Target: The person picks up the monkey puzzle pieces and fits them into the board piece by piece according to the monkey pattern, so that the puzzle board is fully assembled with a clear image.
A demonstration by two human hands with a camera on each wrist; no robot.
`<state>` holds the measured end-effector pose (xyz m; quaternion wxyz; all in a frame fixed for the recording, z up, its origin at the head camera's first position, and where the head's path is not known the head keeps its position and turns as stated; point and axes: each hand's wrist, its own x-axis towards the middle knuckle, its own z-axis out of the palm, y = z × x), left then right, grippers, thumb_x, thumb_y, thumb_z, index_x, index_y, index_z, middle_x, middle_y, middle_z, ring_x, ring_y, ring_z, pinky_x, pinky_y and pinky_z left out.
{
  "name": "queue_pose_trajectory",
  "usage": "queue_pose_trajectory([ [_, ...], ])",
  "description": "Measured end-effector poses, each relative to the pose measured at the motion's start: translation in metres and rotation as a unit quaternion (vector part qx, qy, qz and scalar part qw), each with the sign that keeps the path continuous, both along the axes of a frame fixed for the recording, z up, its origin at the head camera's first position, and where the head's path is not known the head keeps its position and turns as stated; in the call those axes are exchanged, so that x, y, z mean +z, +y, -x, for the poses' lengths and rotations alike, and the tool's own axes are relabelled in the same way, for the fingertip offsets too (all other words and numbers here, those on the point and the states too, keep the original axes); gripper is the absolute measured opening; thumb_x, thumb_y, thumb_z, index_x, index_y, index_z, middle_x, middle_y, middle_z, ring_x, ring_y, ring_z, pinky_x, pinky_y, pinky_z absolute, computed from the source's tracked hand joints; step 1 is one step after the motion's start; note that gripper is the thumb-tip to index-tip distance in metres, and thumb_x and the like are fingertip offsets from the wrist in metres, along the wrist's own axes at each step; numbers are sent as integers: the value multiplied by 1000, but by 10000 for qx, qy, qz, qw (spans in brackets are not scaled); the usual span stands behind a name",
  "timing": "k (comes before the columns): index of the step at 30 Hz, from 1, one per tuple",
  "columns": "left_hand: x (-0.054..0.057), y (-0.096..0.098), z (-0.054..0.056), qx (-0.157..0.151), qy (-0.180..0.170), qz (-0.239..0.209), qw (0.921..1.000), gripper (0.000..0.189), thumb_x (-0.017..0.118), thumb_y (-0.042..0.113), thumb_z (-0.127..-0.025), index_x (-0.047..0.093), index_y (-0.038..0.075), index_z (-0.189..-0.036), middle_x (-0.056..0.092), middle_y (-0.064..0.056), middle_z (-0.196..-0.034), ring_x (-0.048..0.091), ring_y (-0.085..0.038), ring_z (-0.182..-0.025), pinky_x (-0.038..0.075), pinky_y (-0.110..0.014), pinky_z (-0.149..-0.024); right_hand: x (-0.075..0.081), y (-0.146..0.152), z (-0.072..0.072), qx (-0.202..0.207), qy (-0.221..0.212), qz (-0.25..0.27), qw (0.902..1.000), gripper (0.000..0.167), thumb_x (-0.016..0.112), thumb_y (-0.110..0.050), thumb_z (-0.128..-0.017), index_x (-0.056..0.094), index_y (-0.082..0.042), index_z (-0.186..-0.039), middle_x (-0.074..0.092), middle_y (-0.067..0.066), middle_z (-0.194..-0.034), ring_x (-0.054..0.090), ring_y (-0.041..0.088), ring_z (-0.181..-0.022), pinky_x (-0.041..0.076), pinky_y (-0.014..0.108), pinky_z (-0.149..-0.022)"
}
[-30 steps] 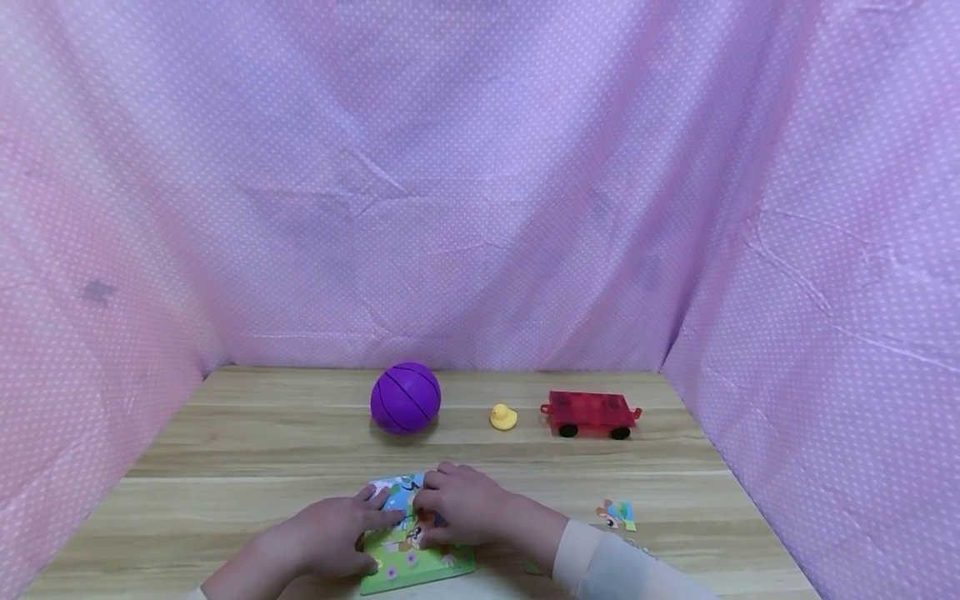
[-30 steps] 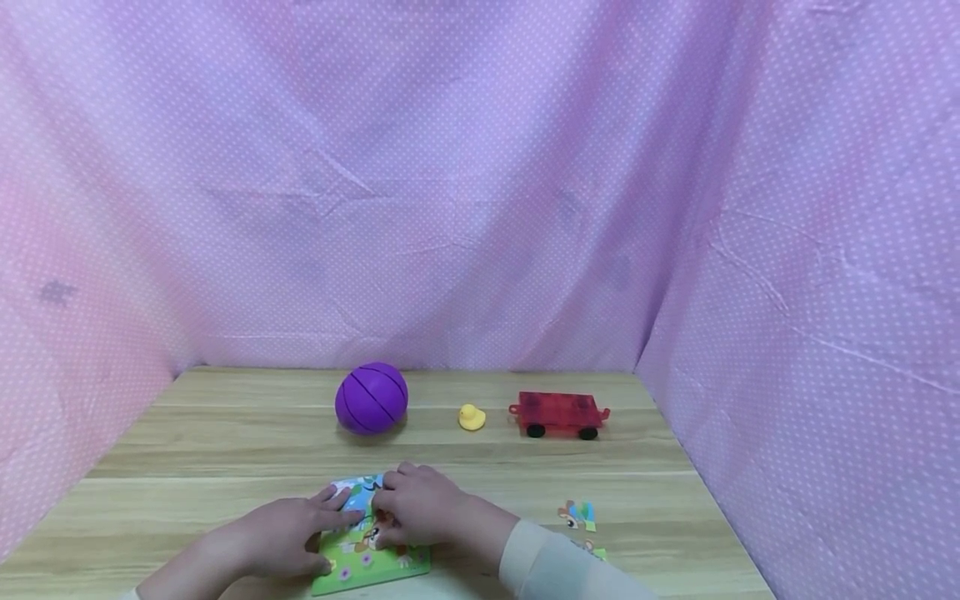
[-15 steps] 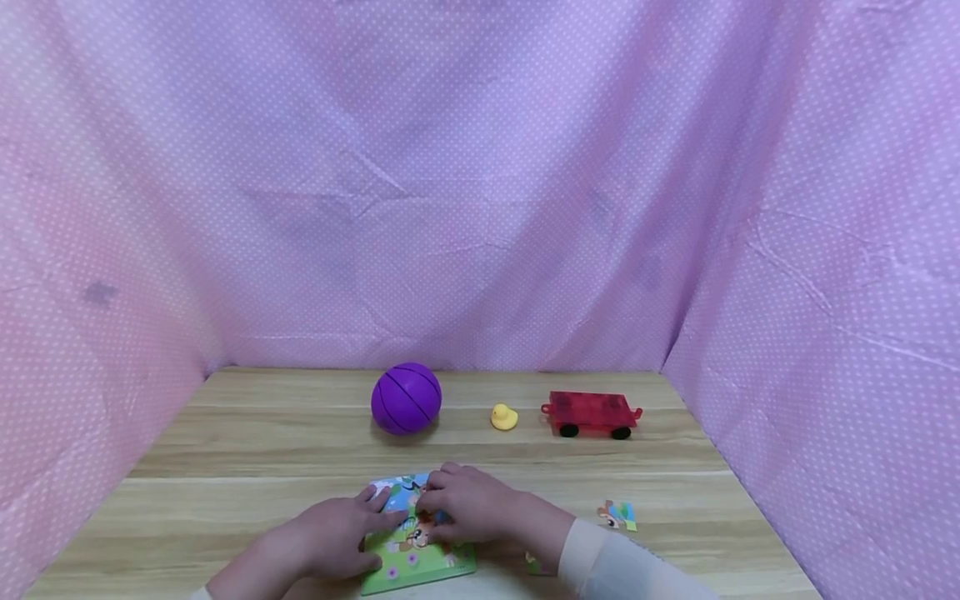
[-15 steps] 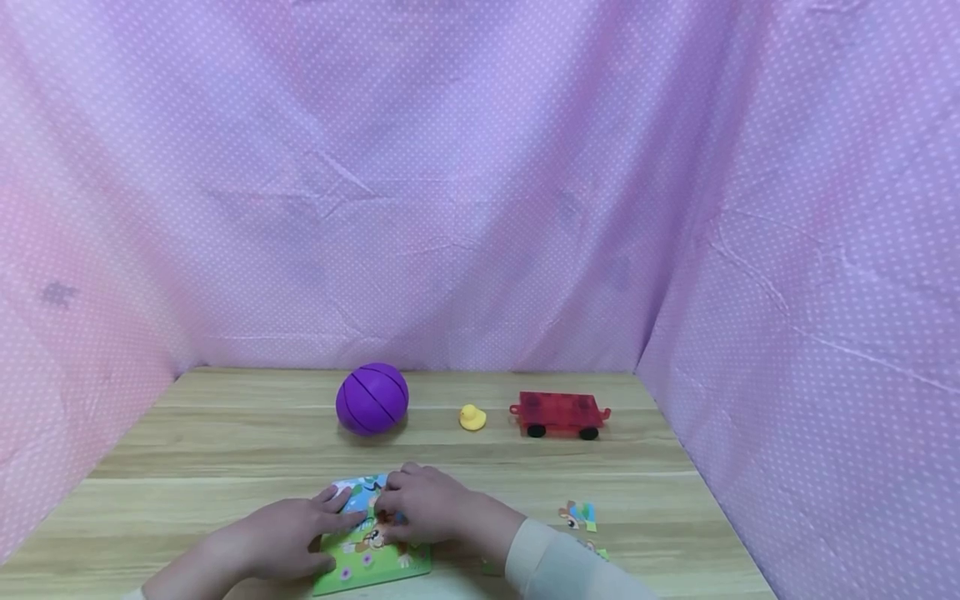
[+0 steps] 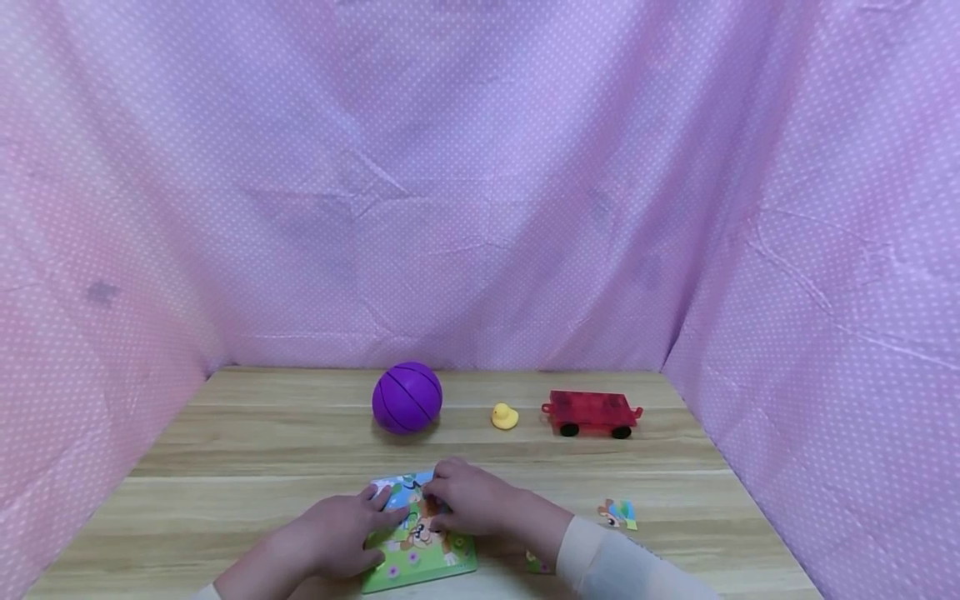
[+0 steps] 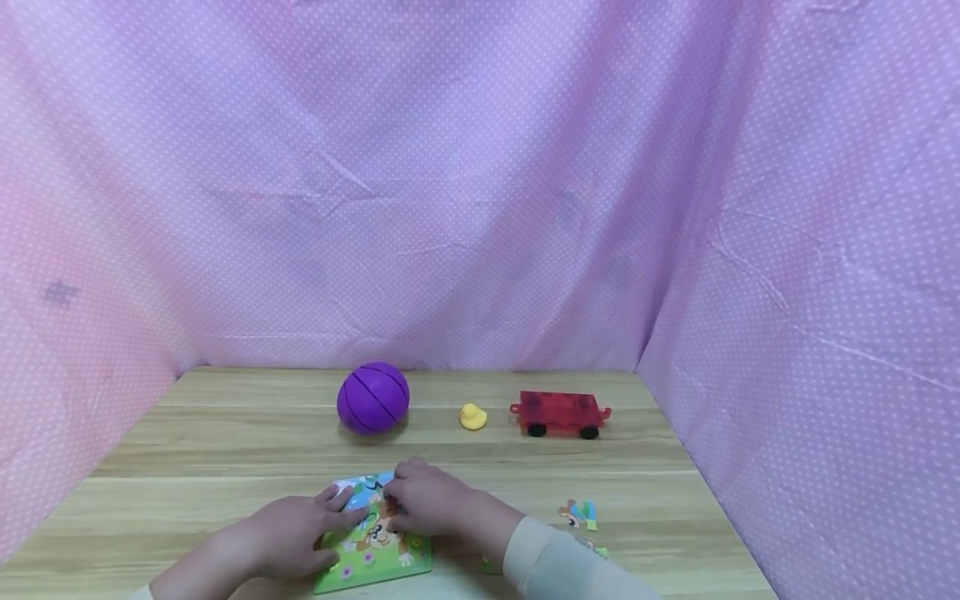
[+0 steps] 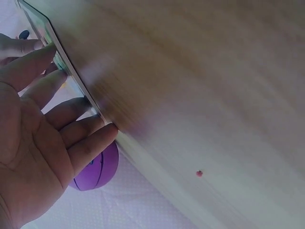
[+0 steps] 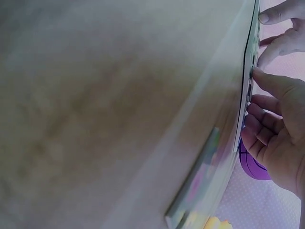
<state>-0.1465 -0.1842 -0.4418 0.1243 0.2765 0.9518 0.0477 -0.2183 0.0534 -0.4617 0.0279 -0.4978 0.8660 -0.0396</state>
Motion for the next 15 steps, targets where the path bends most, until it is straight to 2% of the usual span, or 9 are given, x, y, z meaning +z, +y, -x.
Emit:
queue_pose_trajectory([
  [6,-1,0,-1,2,8,-23,10000,56,69,44,-86,54,36,-140,50,-17,-147,50,-41,-131,51,-55,-94,-1,-1,3,38,-58,-20,10000,32,67,-51,-88,66,-28,-110,52,-15,-101,46,1,-96,45,16,-87],
  [15,0,-3,0,137,-169,-303,9993,54,68,43,-85,57,34,-138,51,-15,-146,49,-41,-132,47,-56,-99,-3,-2,3,-84,-299,154,9994,35,65,-55,-88,65,-29,-112,54,-15,-105,49,2,-103,46,20,-94],
])
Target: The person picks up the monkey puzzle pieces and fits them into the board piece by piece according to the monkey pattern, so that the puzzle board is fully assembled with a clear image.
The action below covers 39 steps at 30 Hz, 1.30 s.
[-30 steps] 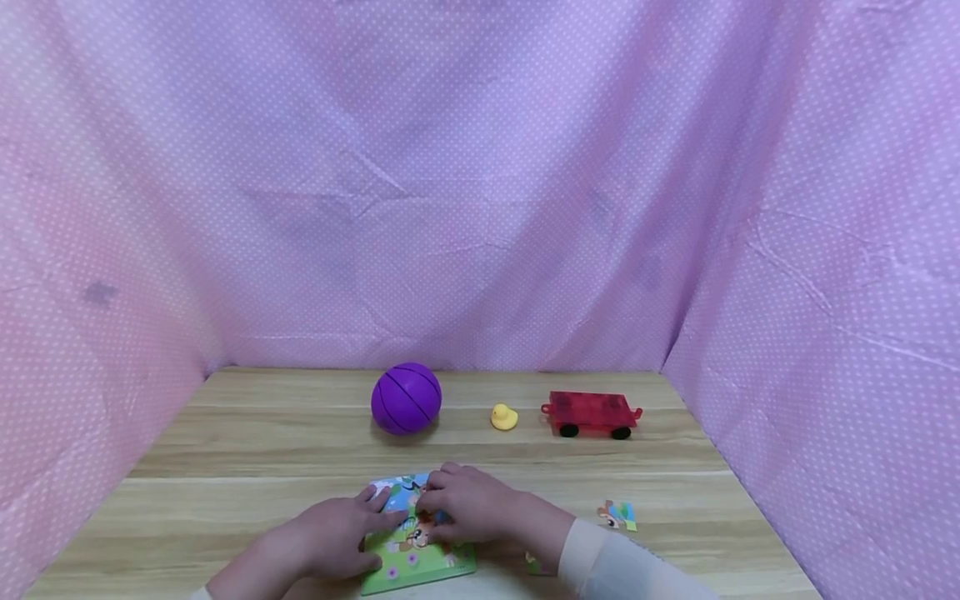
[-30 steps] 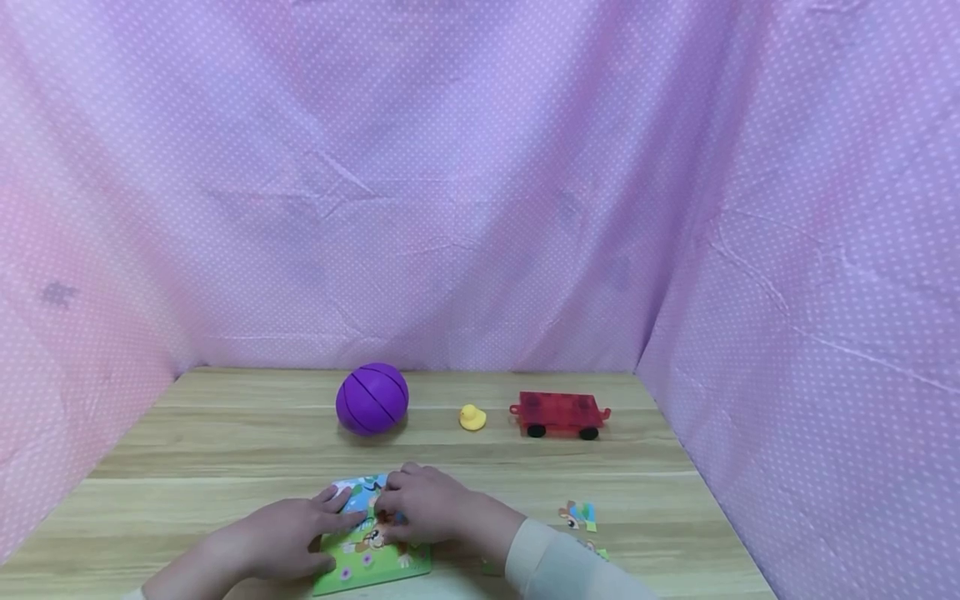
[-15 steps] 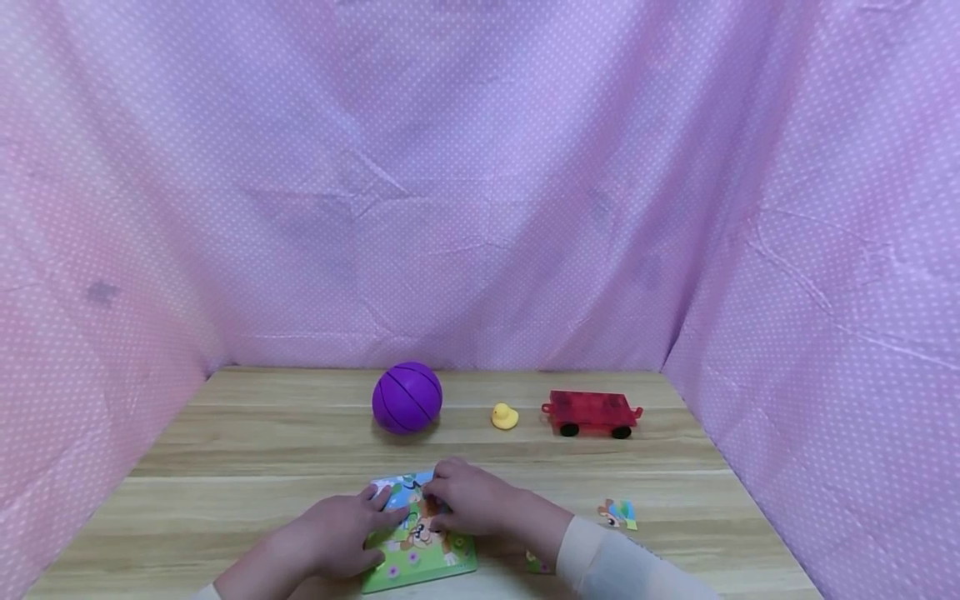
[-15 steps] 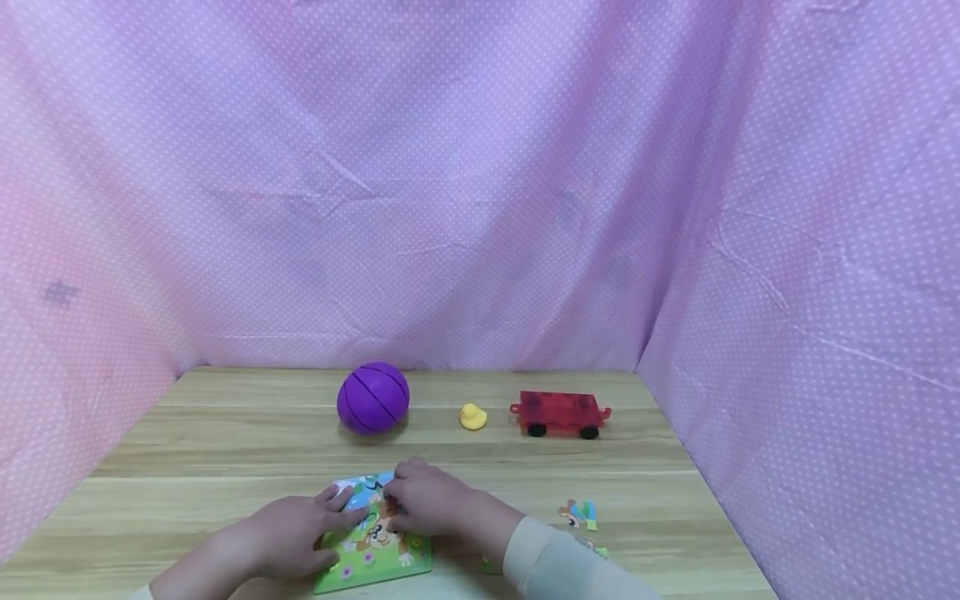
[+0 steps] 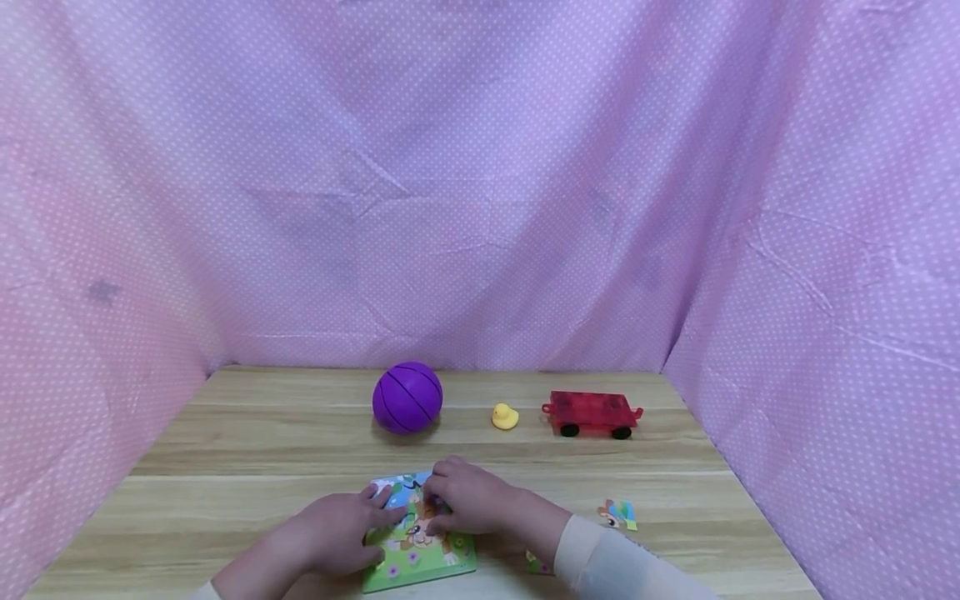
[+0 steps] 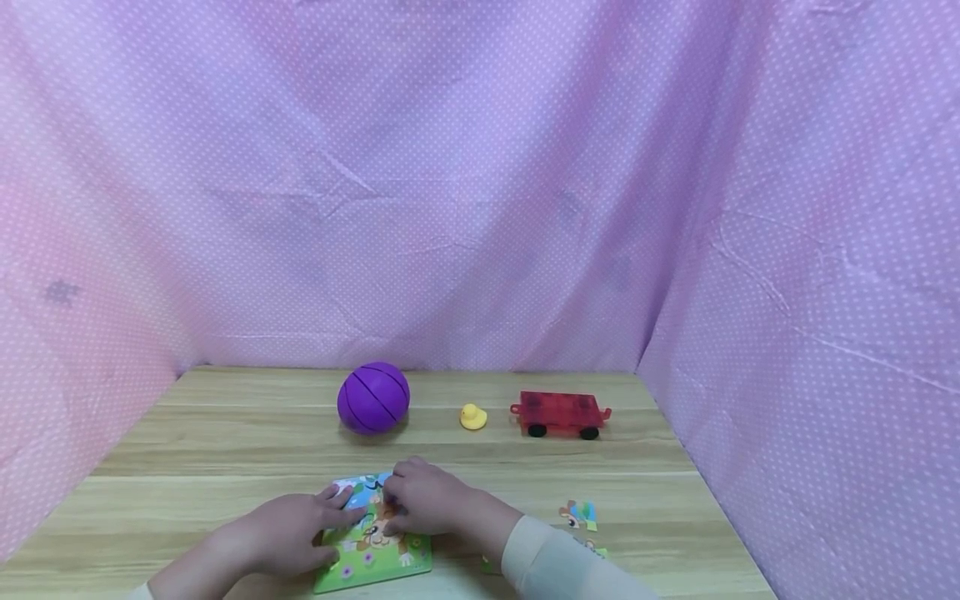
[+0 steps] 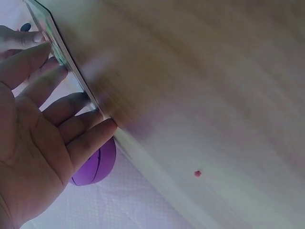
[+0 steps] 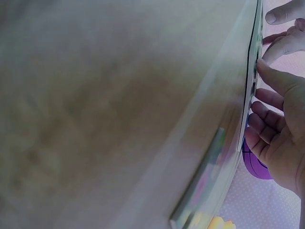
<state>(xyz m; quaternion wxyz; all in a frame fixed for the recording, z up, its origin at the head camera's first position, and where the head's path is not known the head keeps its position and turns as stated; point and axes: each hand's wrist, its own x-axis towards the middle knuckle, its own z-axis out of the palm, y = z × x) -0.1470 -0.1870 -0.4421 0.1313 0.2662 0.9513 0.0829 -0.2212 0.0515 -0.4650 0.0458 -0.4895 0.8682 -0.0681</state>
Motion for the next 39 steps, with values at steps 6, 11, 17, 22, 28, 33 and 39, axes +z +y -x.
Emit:
queue_pose_trajectory([
  [6,1,-2,3,-7,-213,-114,9997,52,67,42,-86,58,35,-137,51,-15,-146,49,-41,-132,45,-58,-101,-2,0,2,128,108,-57,9998,36,63,-60,-87,63,-33,-111,53,-16,-107,48,4,-106,45,22,-96],
  [11,3,-4,4,-1,-413,-176,9990,50,66,41,-87,58,38,-135,51,-15,-145,47,-41,-134,43,-59,-103,-3,1,3,83,-141,-119,9998,38,62,-63,-86,62,-36,-113,52,-15,-111,46,5,-109,45,23,-97],
  [17,2,-4,6,-19,-455,-183,9988,49,66,43,-87,58,39,-135,52,-15,-145,47,-41,-134,43,-59,-103,-3,1,3,105,-172,-97,9997,38,61,-64,-85,63,-37,-112,52,-16,-110,46,6,-110,45,24,-97],
  [22,2,-4,5,-40,-457,-232,9987,49,65,44,-88,58,37,-136,51,-15,-146,47,-41,-134,43,-59,-104,0,0,2,130,-97,-128,9998,37,62,-63,-85,64,-36,-111,52,-16,-107,47,7,-110,45,23,-96],
  [28,3,-5,3,7,-408,-344,9986,48,64,43,-89,58,35,-136,51,-16,-145,47,-41,-134,41,-60,-104,5,-2,0,87,-101,-228,9997,34,65,-59,-85,65,-35,-109,52,-16,-104,47,6,-105,45,22,-93],
  [33,1,-2,3,97,-368,-260,9989,45,63,40,-92,59,34,-136,50,-17,-146,46,-42,-134,40,-61,-105,6,-3,0,102,-84,-255,9996,33,65,-58,-86,64,-35,-110,53,-15,-106,47,6,-105,45,22,-93],
  [39,5,4,3,92,-308,-73,9995,45,64,35,-90,60,31,-135,51,-19,-144,47,-43,-133,43,-59,-103,5,-1,1,93,-110,-180,9997,33,65,-56,-87,66,-34,-111,54,-15,-107,47,5,-104,45,22,-93],
])
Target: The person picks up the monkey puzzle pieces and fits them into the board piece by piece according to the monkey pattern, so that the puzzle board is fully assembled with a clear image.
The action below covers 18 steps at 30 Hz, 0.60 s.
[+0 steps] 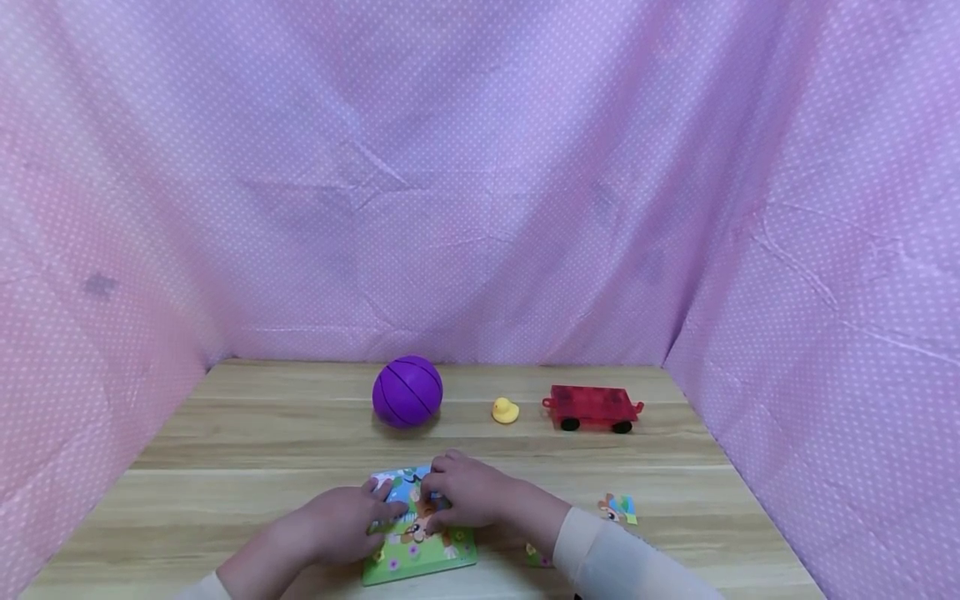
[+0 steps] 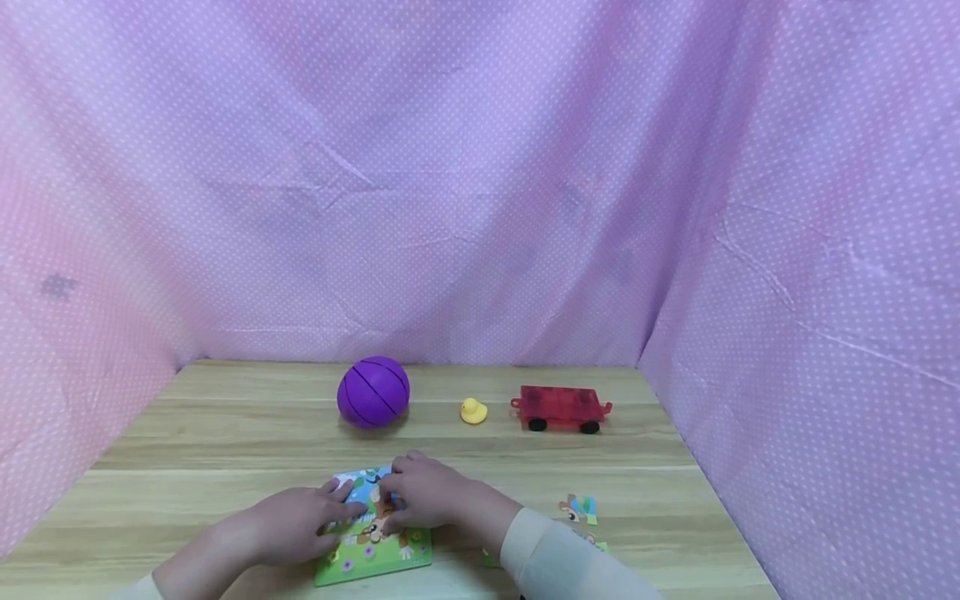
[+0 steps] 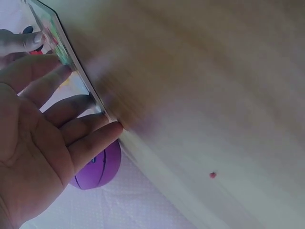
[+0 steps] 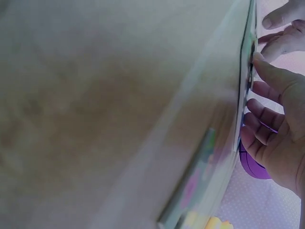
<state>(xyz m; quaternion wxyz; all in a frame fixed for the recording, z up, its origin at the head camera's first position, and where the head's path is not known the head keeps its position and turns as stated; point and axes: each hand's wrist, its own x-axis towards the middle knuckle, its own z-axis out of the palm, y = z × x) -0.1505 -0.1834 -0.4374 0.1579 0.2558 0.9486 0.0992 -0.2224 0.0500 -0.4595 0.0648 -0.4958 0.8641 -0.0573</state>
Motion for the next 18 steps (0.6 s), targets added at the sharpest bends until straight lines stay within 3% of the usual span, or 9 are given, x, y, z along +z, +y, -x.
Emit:
queue_pose_trajectory([
  [7,0,-3,-1,125,-112,-92,9998,52,66,41,-85,60,32,-136,48,-16,-148,44,-42,-136,41,-60,-105,-1,-2,1,152,208,-103,9996,35,62,-55,-90,63,-35,-118,53,-16,-107,45,5,-103,44,21,-91],
  [12,0,-2,0,125,-172,-141,9997,51,66,40,-85,59,34,-136,48,-16,-148,43,-43,-137,40,-60,-106,3,-2,-1,131,83,-287,9995,31,61,-56,-90,65,-36,-113,53,-15,-110,44,4,-100,44,19,-87],
  [18,1,-2,-1,53,-172,-136,9997,49,66,39,-86,60,33,-135,49,-17,-147,44,-42,-136,42,-59,-105,10,4,-10,362,253,-593,9973,36,59,-54,-93,66,-36,-123,55,-13,-122,49,4,-112,46,21,-96],
])
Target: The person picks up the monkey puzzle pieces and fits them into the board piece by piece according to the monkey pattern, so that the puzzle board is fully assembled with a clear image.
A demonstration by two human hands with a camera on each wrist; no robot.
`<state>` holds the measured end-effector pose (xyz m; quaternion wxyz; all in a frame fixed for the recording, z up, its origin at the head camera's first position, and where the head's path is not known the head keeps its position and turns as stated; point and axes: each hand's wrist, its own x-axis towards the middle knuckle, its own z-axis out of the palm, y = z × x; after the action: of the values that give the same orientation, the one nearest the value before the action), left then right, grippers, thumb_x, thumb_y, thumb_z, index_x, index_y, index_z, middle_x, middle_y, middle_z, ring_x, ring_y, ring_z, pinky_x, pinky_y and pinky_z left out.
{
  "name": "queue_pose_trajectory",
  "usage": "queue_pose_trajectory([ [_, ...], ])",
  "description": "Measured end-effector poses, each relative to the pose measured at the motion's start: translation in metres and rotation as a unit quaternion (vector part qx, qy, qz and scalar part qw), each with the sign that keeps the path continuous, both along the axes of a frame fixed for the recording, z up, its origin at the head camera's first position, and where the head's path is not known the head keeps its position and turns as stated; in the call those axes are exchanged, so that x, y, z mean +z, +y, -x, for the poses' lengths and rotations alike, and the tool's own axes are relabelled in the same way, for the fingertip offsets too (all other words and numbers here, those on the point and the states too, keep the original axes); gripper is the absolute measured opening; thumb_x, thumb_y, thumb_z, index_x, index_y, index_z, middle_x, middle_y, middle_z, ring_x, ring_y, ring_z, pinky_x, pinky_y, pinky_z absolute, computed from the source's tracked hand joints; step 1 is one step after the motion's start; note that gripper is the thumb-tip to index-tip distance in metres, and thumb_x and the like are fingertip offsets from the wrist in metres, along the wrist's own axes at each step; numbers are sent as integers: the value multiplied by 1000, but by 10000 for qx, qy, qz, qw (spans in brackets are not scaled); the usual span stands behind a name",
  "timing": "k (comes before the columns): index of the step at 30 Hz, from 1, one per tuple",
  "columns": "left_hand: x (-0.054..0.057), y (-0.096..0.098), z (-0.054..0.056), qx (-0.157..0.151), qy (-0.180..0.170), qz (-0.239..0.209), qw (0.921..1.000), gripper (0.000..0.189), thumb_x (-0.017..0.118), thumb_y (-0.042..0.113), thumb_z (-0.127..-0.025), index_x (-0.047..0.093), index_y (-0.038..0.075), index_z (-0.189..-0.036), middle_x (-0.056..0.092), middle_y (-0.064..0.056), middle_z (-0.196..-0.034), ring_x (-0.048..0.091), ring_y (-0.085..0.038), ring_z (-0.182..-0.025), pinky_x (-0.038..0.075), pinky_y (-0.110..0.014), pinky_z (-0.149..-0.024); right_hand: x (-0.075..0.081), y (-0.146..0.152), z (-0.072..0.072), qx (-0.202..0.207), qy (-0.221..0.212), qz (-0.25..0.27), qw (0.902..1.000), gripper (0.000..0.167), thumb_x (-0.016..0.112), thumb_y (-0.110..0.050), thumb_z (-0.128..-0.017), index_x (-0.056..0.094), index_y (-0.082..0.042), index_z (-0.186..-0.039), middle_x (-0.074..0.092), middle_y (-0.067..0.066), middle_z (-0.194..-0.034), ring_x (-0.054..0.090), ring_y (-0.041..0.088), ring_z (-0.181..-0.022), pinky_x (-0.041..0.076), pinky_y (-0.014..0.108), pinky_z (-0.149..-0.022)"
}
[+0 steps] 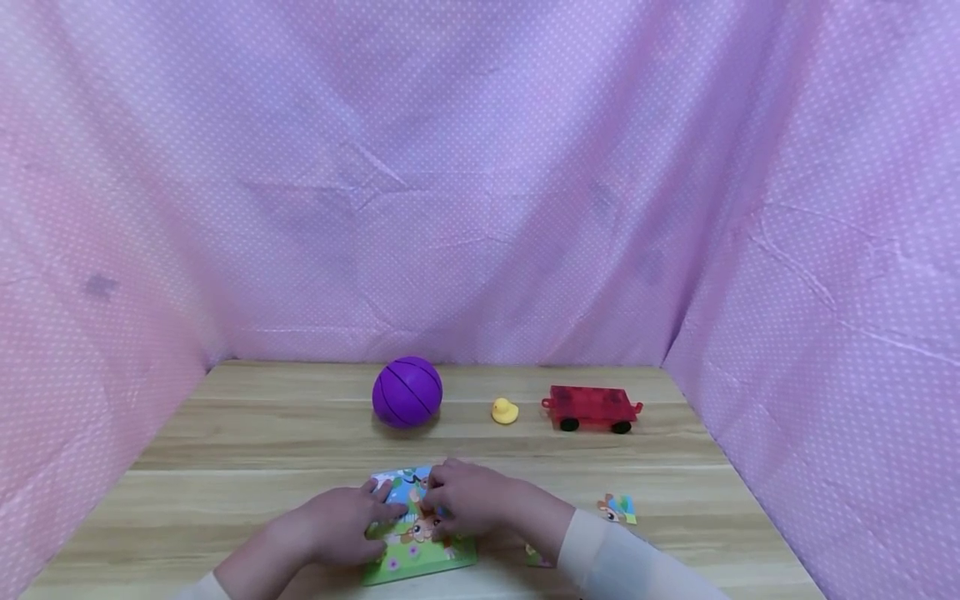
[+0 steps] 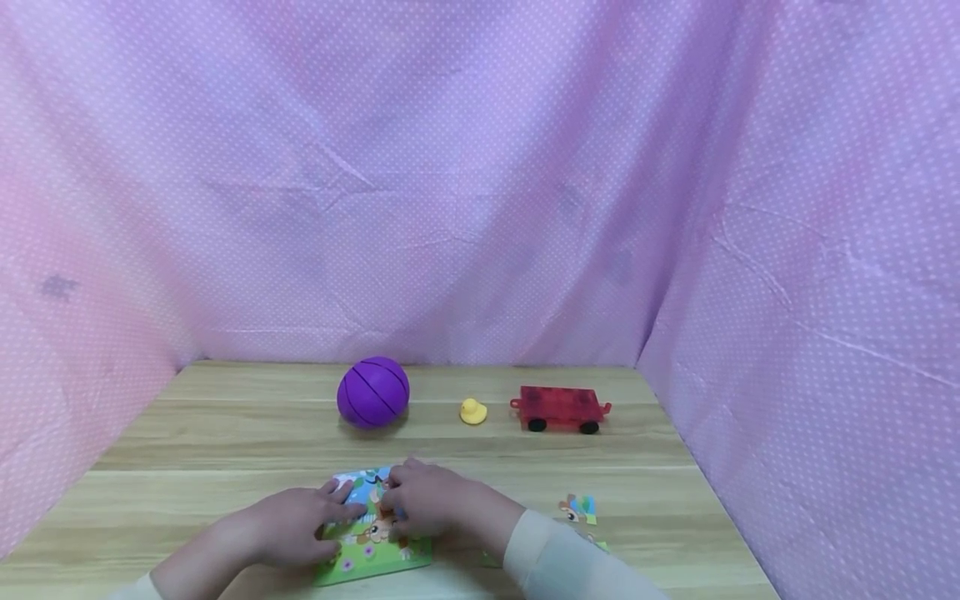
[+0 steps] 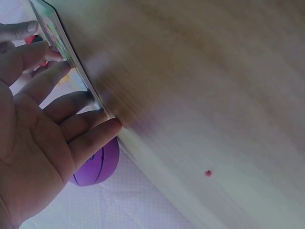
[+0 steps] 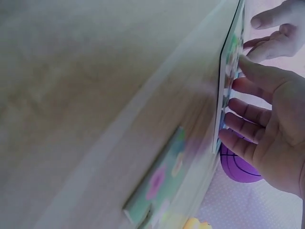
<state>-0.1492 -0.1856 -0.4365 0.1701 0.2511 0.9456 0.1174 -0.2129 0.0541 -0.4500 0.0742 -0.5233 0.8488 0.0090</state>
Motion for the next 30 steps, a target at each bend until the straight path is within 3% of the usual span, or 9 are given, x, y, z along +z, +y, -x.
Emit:
queue_pose_trajectory([
  [7,-1,-1,-2,-88,229,34,9997,67,77,52,-75,59,33,-136,48,-19,-147,44,-45,-135,43,-60,-102,7,8,-6,173,-73,-31,9998,36,58,-54,-93,65,-37,-124,53,-12,-128,48,4,-115,47,21,-94],
  [14,-5,-1,-2,-66,202,52,9998,76,83,48,-67,58,34,-137,47,-18,-148,43,-45,-136,44,-59,-102,4,27,-2,-22,-336,309,9990,42,56,-51,-96,59,-32,-134,55,-11,-133,50,7,-122,46,26,-103],
  [19,-5,0,-4,9,129,34,9999,81,84,48,-64,56,34,-139,45,-18,-150,39,-45,-138,41,-61,-103,11,56,7,-662,-297,559,9958,42,60,-44,-95,59,-26,-133,57,-9,-131,55,11,-122,48,33,-103],
  [25,-4,0,-5,56,108,10,9999,81,85,47,-65,56,32,-139,44,-18,-151,38,-45,-139,41,-61,-104,27,102,19,-1540,-567,631,9844,36,65,-34,-94,64,-18,-126,61,-4,-125,58,16,-116,51,37,-98],
  [30,-5,0,-2,59,-19,29,10000,80,85,48,-66,56,34,-139,44,-17,-151,37,-44,-140,41,-61,-104,35,141,19,-2094,-776,616,9728,29,72,-25,-89,66,-11,-113,65,-1,-109,62,16,-98,54,37,-86],
])
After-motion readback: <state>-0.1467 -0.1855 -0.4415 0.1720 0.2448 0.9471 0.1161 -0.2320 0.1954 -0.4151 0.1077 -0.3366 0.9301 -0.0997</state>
